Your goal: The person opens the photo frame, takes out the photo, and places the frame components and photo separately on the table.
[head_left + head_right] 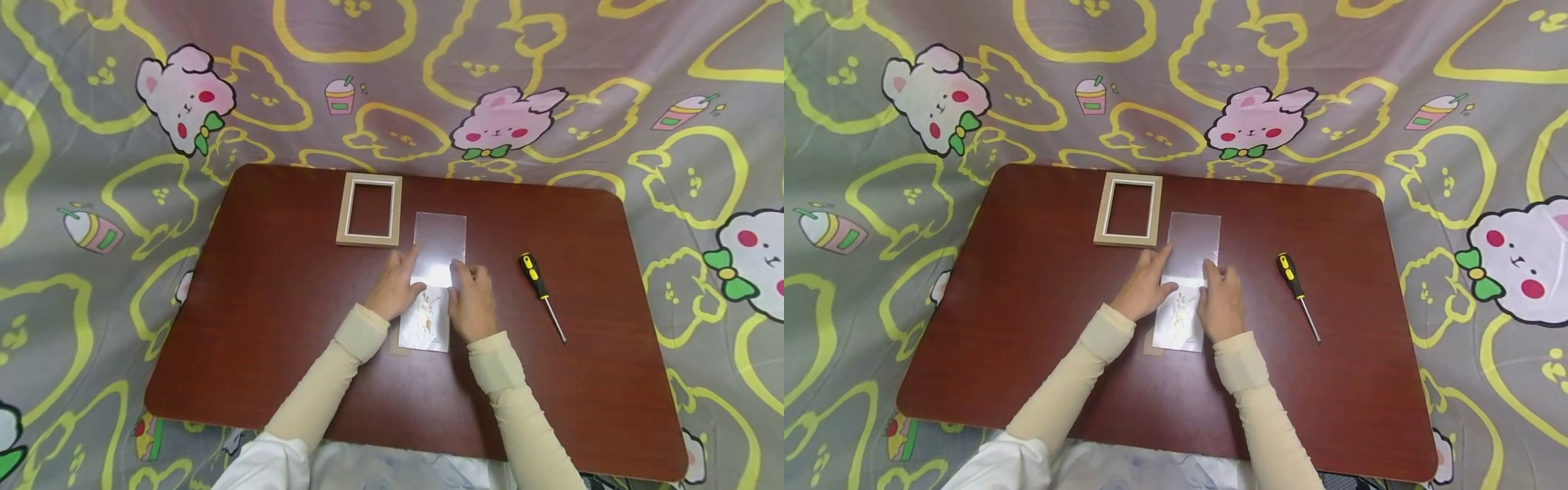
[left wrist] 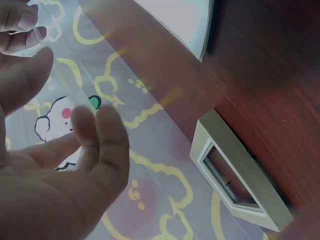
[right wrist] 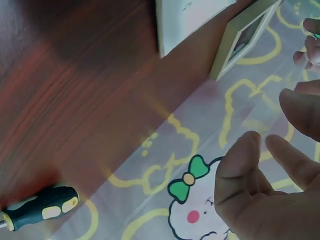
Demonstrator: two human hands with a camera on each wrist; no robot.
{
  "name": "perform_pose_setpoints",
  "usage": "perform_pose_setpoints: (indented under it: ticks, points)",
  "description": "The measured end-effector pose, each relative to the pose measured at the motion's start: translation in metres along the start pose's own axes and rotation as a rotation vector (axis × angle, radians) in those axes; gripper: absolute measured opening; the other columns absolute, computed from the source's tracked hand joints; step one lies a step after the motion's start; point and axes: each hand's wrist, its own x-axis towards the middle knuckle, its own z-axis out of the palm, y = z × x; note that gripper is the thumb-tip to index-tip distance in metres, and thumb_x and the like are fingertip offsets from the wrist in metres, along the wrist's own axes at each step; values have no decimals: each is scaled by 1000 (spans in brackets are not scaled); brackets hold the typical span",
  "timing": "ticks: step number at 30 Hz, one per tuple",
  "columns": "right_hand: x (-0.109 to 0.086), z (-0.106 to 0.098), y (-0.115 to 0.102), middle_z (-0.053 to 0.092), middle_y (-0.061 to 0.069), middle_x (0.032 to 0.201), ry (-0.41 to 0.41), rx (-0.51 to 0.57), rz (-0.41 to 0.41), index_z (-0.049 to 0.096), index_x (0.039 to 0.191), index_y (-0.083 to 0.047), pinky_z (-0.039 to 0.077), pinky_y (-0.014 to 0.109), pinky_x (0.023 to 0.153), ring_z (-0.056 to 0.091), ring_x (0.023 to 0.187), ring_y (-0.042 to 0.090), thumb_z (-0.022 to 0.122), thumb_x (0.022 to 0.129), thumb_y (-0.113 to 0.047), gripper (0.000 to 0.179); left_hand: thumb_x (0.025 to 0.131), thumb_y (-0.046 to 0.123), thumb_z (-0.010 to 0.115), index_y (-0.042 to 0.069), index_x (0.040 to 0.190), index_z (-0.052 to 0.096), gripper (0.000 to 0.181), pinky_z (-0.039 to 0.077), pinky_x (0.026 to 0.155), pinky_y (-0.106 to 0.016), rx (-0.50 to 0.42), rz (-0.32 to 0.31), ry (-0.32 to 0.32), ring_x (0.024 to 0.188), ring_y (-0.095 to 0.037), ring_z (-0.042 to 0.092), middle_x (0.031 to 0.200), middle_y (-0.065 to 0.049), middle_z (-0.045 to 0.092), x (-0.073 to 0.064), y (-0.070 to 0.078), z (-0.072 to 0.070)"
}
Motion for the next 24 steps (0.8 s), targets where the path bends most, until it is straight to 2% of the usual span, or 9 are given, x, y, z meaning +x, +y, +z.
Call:
perform_pose_setpoints:
  ticks: [6,11,17,24]
  points:
    - [20,2,8,54,30,117,26,12,35,58,137,-1,47,60,81,54,105,47,73,86,2,53,87,10,78,1,155,36,80,44,100,-41,12,49,115,114,-32,53,124,-21,50,19,-2,4]
    - [36,4,13,53,30,118,38,21,63,57,137,-1,46,60,85,54,107,47,69,88,2,50,87,9,79,0,154,38,79,45,100,-39,19,73,161,112,-30,55,123,-21,52,38,-3,7]
    - [53,8,22,53,29,117,35,8,82,60,133,-1,46,60,84,54,107,47,69,89,1,45,90,13,76,4,154,41,73,46,98,-38,40,14,136,112,-28,56,125,-18,52,61,-8,10]
    - [72,16,37,54,28,116,33,4,107,64,125,0,46,60,86,53,108,47,68,88,2,37,92,18,75,8,145,54,58,44,101,-37,90,-28,88,116,-27,55,126,-15,52,88,-12,18]
